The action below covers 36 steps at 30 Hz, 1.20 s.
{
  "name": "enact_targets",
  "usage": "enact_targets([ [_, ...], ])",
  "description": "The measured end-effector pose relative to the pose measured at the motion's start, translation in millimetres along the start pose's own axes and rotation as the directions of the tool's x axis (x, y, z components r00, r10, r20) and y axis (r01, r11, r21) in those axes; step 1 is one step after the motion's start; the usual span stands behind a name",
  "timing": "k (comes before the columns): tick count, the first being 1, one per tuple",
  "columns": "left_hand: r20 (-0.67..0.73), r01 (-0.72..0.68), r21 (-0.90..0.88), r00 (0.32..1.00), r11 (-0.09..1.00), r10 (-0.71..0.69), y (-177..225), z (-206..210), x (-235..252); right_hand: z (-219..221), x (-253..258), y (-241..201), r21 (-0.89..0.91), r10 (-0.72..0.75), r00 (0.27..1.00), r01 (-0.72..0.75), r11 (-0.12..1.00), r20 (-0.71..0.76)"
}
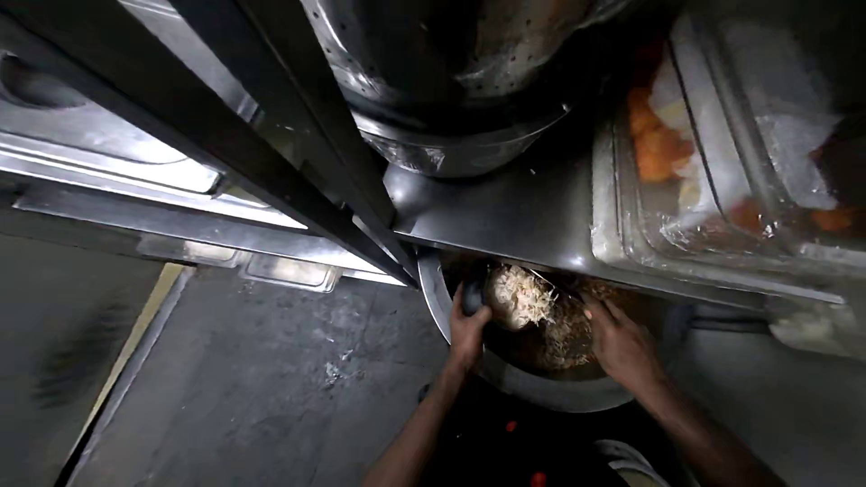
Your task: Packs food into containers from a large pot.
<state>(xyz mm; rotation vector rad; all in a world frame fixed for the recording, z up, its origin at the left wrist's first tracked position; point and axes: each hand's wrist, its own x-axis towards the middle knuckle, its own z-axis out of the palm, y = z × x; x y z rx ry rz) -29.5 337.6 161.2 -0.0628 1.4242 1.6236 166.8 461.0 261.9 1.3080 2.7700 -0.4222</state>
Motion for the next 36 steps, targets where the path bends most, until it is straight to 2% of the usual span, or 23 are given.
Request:
enact_targets([
  [2, 0.066, 0.019, -0.071, 0.998, 0.997, -0.015, 1, -18, 2, 19, -9, 32, 0.020, -0.051, 0.981, 0.056, 0.998, -0.185],
  [3, 0.104, 0.054, -0.096, 0.994, 0.994, -0.044, 3, -26, 1, 26, -11, 44, 0.038, 0.000, 0.986, 0.006, 0.999, -0.169],
  [4, 0.138, 0.093, -0.133, 0.988, 0.987, -0.075, 6, -33, -2, 30, -12, 54, 0.027, 0.102, 0.993, -0.100, 0.995, -0.061],
  [5, 0.169, 0.126, -0.190, 0.981, 0.974, -0.094, 10, -37, -4, 31, -6, 62, -0.042, 0.236, 0.964, -0.233, 0.972, 0.121],
  [6, 0.176, 0.141, -0.269, 0.980, 0.953, -0.095, 15, -40, -6, 31, 5, 71, -0.172, 0.357, 0.886, -0.318, 0.932, 0.295],
  [8, 0.188, 0.149, -0.409, 0.979, 0.900, -0.077, 15, -56, -10, 36, 21, 88, -0.371, 0.472, 0.714, -0.310, 0.876, 0.518],
  [9, 0.192, 0.137, -0.441, 0.980, 0.887, -0.055, 15, -68, -11, 42, 26, 95, -0.402, 0.479, 0.657, -0.279, 0.872, 0.582],
  [11, 0.168, 0.102, -0.476, 0.986, 0.873, -0.023, 17, -88, -14, 56, 31, 105, -0.376, 0.453, 0.607, -0.259, 0.890, 0.654],
  [14, 0.123, 0.058, -0.549, 0.992, 0.834, 0.012, 13, -113, -25, 85, 42, 103, -0.196, 0.384, 0.453, -0.409, 0.891, 0.804],
  [16, 0.046, 0.010, -0.578, 0.999, 0.816, 0.020, 10, -123, -36, 117, 40, 79, -0.070, 0.291, 0.397, -0.485, 0.872, 0.870],
  [17, 0.004, -0.018, -0.582, 1.000, 0.813, 0.024, 9, -127, -41, 134, 38, 65, 0.019, 0.230, 0.416, -0.514, 0.857, 0.880],
  [18, -0.038, -0.050, -0.576, 0.999, 0.816, 0.035, 9, -131, -47, 143, 34, 48, 0.098, 0.183, 0.472, -0.509, 0.855, 0.862],
  [20, -0.111, -0.111, -0.548, 0.992, 0.829, 0.060, 10, -141, -59, 150, 28, 29, 0.217, 0.142, 0.644, -0.445, 0.869, 0.752],
  [21, -0.139, -0.135, -0.542, 0.988, 0.830, 0.070, 11, -148, -65, 152, 26, 32, 0.235, 0.169, 0.722, -0.423, 0.875, 0.671],
  [23, -0.166, -0.174, -0.534, 0.981, 0.827, 0.099, 11, -162, -74, 159, 25, 55, 0.194, 0.290, 0.798, -0.446, 0.874, 0.528],
  [25, -0.188, -0.207, -0.516, 0.974, 0.832, 0.125, 12, -169, -79, 176, 31, 80, 0.193, 0.384, 0.799, -0.514, 0.836, 0.463],
  [27, -0.196, -0.227, -0.500, 0.970, 0.836, 0.146, 13, -173, -82, 194, 36, 84, 0.277, 0.373, 0.763, -0.570, 0.773, 0.528],
  [29, -0.204, -0.233, -0.493, 0.968, 0.838, 0.149, 15, -170, -84, 207, 33, 66, 0.346, 0.251, 0.729, -0.561, 0.752, 0.637],
  [32, -0.195, -0.227, -0.500, 0.970, 0.836, 0.147, 14, -168, -89, 195, 31, 26, 0.342, -0.004, 0.691, -0.354, 0.871, 0.723],
  [34, -0.188, -0.212, -0.494, 0.973, 0.843, 0.135, 14, -167, -94, 188, 47, 11, 0.350, -0.039, 0.730, -0.280, 0.894, 0.682],
  [36, -0.218, -0.198, -0.478, 0.971, 0.856, 0.102, 16, -167, -100, 194, 77, 8, 0.390, 0.065, 0.824, -0.334, 0.858, 0.564],
])
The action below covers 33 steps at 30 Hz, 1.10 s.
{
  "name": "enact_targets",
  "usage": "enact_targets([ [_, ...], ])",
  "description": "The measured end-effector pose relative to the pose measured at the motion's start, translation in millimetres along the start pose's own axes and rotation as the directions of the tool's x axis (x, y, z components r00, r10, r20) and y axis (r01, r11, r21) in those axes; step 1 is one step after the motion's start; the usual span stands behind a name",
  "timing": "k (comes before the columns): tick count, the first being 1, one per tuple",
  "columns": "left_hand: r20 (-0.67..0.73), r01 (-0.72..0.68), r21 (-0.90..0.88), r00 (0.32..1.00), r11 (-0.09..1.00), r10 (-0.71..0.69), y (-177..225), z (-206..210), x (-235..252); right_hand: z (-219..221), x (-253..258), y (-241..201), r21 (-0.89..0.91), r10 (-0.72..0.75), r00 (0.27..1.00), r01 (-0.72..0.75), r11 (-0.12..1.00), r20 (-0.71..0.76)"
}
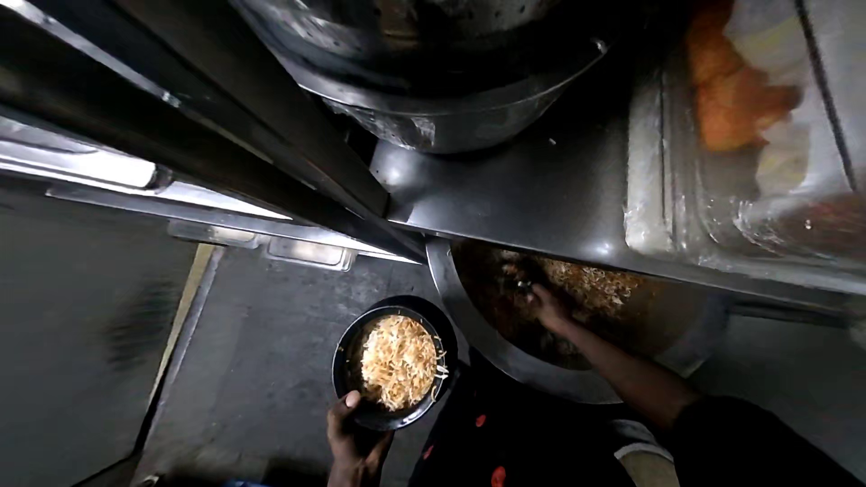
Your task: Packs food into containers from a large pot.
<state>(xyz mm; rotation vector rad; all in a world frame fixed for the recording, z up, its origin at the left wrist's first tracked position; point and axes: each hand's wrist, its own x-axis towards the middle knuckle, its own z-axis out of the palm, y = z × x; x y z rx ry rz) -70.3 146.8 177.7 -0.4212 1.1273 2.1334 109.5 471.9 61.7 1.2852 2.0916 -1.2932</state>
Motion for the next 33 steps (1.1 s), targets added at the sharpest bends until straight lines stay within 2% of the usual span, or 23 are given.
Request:
enact_targets([
  [2, -0.056, 0.000, 0.041, 0.998, 0.999, 0.002, 4, -1, -6, -10, 37, -9, 0.038, 0.121, 0.978, -0.116, 0.992, -0.167],
  [3, -0.067, 0.005, 0.052, 0.998, 0.999, -0.002, 7, -2, -8, -15, 53, -16, 0.038, 0.205, 0.959, -0.201, 0.979, -0.197],
  [4, -0.074, 0.014, 0.061, 0.997, 0.998, -0.009, 9, -2, -11, -20, 62, -26, 0.036, 0.266, 0.948, -0.264, 0.964, -0.174],
  [6, -0.101, 0.020, 0.086, 0.995, 0.996, -0.011, 13, -2, -14, -22, 68, -43, -0.016, 0.281, 0.956, -0.283, 0.959, -0.090],
  [7, -0.100, 0.018, 0.092, 0.995, 0.996, -0.009, 14, -4, -14, -15, 69, -46, -0.042, 0.259, 0.964, -0.262, 0.964, -0.068],
  [9, -0.097, 0.005, 0.082, 0.995, 0.997, 0.003, 13, -6, -13, 6, 59, -42, -0.054, 0.096, 0.994, -0.099, 0.994, -0.058],
  [11, -0.115, -0.004, 0.075, 0.993, 0.997, 0.013, 12, -6, -12, 20, 46, -33, -0.058, -0.046, 0.998, 0.049, 0.997, 0.050],
  [12, -0.125, -0.008, 0.074, 0.992, 0.997, 0.017, 11, -6, -11, 19, 42, -34, -0.056, -0.066, 0.993, 0.072, 0.996, 0.093],
  [14, -0.112, -0.008, 0.049, 0.994, 0.999, 0.013, 9, -9, -10, 8, 48, -38, -0.060, -0.065, 0.996, 0.069, 0.996, 0.069],
  [17, -0.074, 0.014, 0.052, 0.997, 0.999, -0.010, 11, -9, -12, 2, 84, -42, -0.107, -0.062, 0.995, 0.070, 0.992, 0.077],
  [19, -0.091, 0.026, 0.094, 0.996, 0.995, -0.018, 13, -6, -13, -1, 108, -33, -0.166, -0.095, 0.981, 0.124, 0.978, 0.170],
  [21, -0.085, 0.034, 0.133, 0.996, 0.991, -0.023, 14, -7, -13, -7, 113, -18, -0.247, -0.214, 0.953, 0.265, 0.932, 0.213],
  [22, -0.083, 0.042, 0.147, 0.996, 0.988, -0.030, 14, -9, -13, -10, 110, -10, -0.265, -0.277, 0.928, 0.340, 0.902, 0.249],
  [24, -0.078, 0.055, 0.148, 0.996, 0.988, -0.044, 12, -9, -10, -23, 78, -7, -0.239, -0.270, 0.888, 0.373, 0.896, 0.372],
  [28, -0.067, 0.060, 0.138, 0.996, 0.989, -0.051, 8, -4, 1, -28, 10, 39, -0.273, -0.022, 0.896, 0.158, 0.949, 0.444],
  [30, -0.041, 0.079, 0.165, 0.996, 0.983, -0.074, 6, -2, 5, -31, -14, 71, -0.253, 0.022, 0.880, 0.113, 0.961, 0.475],
  [33, 0.001, 0.105, 0.215, 0.994, 0.971, -0.108, 5, 10, 13, -40, -29, 93, -0.184, 0.079, 0.879, 0.010, 0.983, 0.469],
])
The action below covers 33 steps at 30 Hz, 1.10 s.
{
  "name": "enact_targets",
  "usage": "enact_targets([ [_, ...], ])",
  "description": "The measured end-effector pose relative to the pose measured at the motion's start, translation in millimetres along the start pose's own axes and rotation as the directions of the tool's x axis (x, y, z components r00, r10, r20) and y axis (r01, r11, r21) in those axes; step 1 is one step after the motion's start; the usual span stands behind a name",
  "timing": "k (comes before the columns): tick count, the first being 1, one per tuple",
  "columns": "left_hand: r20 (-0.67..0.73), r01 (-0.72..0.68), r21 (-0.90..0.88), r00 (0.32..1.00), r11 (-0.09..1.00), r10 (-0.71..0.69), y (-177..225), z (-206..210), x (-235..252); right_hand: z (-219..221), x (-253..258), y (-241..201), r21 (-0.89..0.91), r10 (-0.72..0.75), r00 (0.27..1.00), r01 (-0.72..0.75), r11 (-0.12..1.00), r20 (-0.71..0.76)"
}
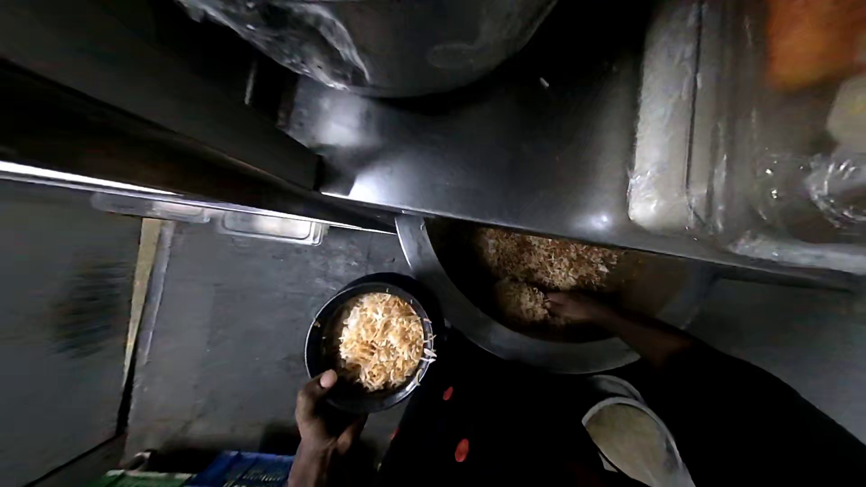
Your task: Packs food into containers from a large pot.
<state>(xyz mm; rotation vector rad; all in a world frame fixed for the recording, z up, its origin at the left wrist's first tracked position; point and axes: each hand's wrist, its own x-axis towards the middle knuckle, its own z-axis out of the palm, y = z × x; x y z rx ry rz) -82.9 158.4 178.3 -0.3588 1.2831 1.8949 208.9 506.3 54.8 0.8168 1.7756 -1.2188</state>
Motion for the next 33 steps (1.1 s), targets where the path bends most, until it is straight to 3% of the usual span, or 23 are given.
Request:
enact_targets([
  [6, 0.088, -0.024, 0.092, 0.996, 0.995, 0.016, 1, 32, 20, -18, -16, -7, 0.153, 0.068, 0.996, -0.076, 0.985, 0.060],
  [10, 0.088, -0.013, 0.263, 0.996, 0.965, -0.011, -3, 48, 39, -30, -38, -10, 0.272, 0.010, 1.000, -0.014, 0.962, 0.015],
  [14, 0.157, -0.090, 0.360, 0.987, 0.929, 0.035, -9, 76, 45, -43, -78, -25, 0.388, -0.008, 0.994, 0.049, 0.920, -0.105],
  [21, 0.180, -0.146, 0.497, 0.982, 0.855, 0.063, -52, 120, 54, -46, -151, -116, 0.453, 0.041, 0.966, 0.082, 0.888, -0.255],
  [23, 0.178, -0.141, 0.485, 0.982, 0.863, 0.060, -69, 134, 58, -35, -156, -143, 0.309, 0.071, 0.939, 0.039, 0.950, -0.335],
  [25, 0.187, -0.102, 0.443, 0.982, 0.891, 0.019, -82, 144, 62, -22, -166, -168, 0.001, 0.077, 0.851, -0.090, 0.996, -0.519],
  [28, 0.195, 0.048, 0.327, 0.974, 0.944, -0.117, -92, 147, 68, 3, -170, -143, -0.352, -0.231, 0.531, -0.137, 0.926, -0.815],
  [31, 0.299, 0.152, 0.244, 0.928, 0.958, -0.223, -88, 141, 74, 9, -165, -98, -0.470, -0.436, 0.254, -0.092, 0.878, -0.863],
  [33, 0.346, 0.247, 0.190, 0.889, 0.950, -0.300, -86, 146, 76, 10, -161, -76, -0.427, -0.412, 0.179, -0.053, 0.903, -0.893],
])
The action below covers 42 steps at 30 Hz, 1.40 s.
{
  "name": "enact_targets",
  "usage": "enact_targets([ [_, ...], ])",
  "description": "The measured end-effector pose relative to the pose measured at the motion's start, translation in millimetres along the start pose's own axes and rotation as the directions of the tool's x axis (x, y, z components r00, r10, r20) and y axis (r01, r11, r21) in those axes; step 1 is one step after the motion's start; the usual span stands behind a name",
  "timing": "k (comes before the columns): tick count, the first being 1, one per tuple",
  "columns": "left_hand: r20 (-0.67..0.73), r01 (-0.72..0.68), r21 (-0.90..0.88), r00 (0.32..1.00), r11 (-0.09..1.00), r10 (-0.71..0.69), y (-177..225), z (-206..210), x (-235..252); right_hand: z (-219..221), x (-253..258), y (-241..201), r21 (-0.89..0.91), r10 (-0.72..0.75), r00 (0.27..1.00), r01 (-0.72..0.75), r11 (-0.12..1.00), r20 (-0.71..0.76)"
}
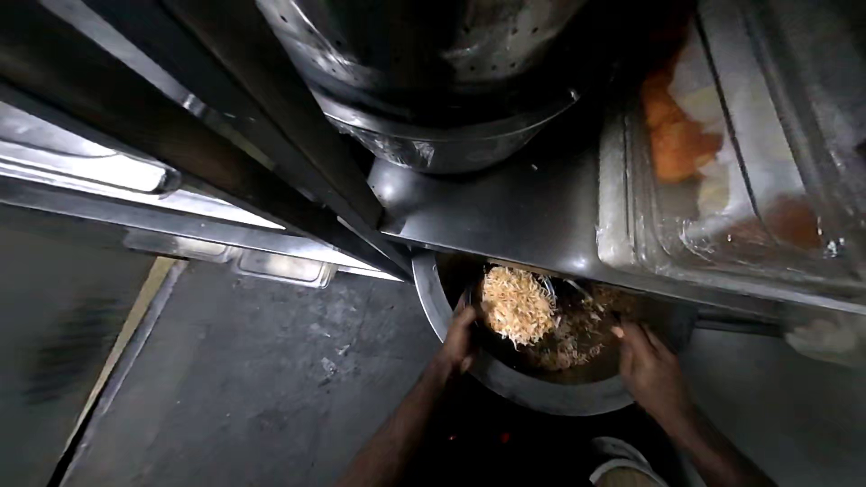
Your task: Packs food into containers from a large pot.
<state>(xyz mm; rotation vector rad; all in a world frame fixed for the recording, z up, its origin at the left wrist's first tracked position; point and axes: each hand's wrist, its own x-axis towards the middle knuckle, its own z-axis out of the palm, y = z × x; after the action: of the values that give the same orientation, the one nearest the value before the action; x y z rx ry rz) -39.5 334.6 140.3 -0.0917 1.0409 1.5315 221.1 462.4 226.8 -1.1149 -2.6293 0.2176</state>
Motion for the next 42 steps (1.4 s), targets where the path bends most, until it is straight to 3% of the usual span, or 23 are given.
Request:
enact_targets([
  [2, 0.022, 0.097, -0.062, 0.995, 0.993, -0.096, 5, 11, 3, 4, -5, 16, -0.023, 0.092, 0.995, -0.091, 0.996, 0.032],
  [3, 0.009, 0.141, -0.073, 0.990, 0.987, -0.141, 8, 19, 5, 1, -1, 21, -0.072, 0.177, 0.975, -0.168, 0.983, 0.137],
  [4, -0.004, 0.174, -0.083, 0.985, 0.981, -0.175, 10, 25, 5, -6, 7, 23, -0.165, 0.306, 0.903, -0.266, 0.950, 0.302],
  [6, -0.018, 0.190, -0.091, 0.981, 0.978, -0.193, 11, 25, 0, -13, 33, 27, -0.435, 0.551, 0.575, -0.342, 0.833, 0.604],
  [7, -0.011, 0.168, -0.096, 0.985, 0.981, -0.170, 12, 21, -4, -8, 39, 34, -0.514, 0.593, 0.464, -0.299, 0.804, 0.658],
  [9, -0.011, 0.069, -0.076, 0.997, 0.995, -0.070, 22, 11, -14, 9, 45, 53, -0.550, 0.599, 0.378, -0.240, 0.800, 0.706],
  [13, -0.097, -0.098, 0.002, 0.990, 0.995, 0.098, 49, -28, -55, 67, 56, 96, -0.429, 0.475, 0.247, -0.219, 0.876, 0.845],
  [15, -0.160, -0.160, -0.036, 0.975, 0.986, 0.153, 56, -52, -83, 92, 59, 92, -0.352, 0.400, 0.086, -0.333, 0.875, 0.912],
  [17, -0.249, -0.238, -0.049, 0.943, 0.970, 0.219, 56, -74, -112, 125, 48, 72, -0.236, 0.268, 0.002, -0.463, 0.854, 0.964],
  [18, -0.283, -0.282, -0.056, 0.925, 0.958, 0.256, 54, -85, -124, 142, 42, 53, -0.174, 0.205, -0.001, -0.534, 0.827, 0.979],
  [20, -0.359, -0.348, -0.076, 0.884, 0.934, 0.300, 46, -103, -146, 166, 37, 1, -0.040, 0.130, 0.092, -0.648, 0.761, 0.987],
  [24, -0.494, -0.389, -0.067, 0.813, 0.919, 0.308, 32, -118, -177, 190, 68, -100, 0.142, 0.195, 0.299, -0.812, 0.565, 0.934],
  [26, -0.511, -0.390, -0.043, 0.800, 0.920, 0.315, 31, -120, -185, 206, 79, -125, 0.241, 0.235, 0.402, -0.827, 0.508, 0.885],
  [28, -0.492, -0.402, -0.035, 0.804, 0.915, 0.335, 35, -119, -189, 220, 83, -134, 0.282, 0.284, 0.474, -0.807, 0.519, 0.834],
  [31, -0.494, -0.394, -0.027, 0.804, 0.919, 0.330, 47, -110, -185, 250, 73, -121, 0.330, 0.327, 0.510, -0.817, 0.473, 0.796],
  [35, -0.451, -0.360, 0.025, 0.829, 0.933, 0.332, 61, -112, -159, 263, 63, -98, 0.499, 0.249, 0.559, -0.825, 0.265, 0.791],
  [39, -0.339, -0.336, 0.046, 0.880, 0.941, 0.331, 81, -117, -121, 214, 71, -89, 0.387, 0.303, 0.437, -0.897, 0.213, 0.847],
  [42, -0.254, -0.277, 0.155, 0.917, 0.948, 0.309, 101, -114, -92, 157, 75, -89, 0.438, 0.261, 0.461, -0.887, 0.144, 0.848],
])
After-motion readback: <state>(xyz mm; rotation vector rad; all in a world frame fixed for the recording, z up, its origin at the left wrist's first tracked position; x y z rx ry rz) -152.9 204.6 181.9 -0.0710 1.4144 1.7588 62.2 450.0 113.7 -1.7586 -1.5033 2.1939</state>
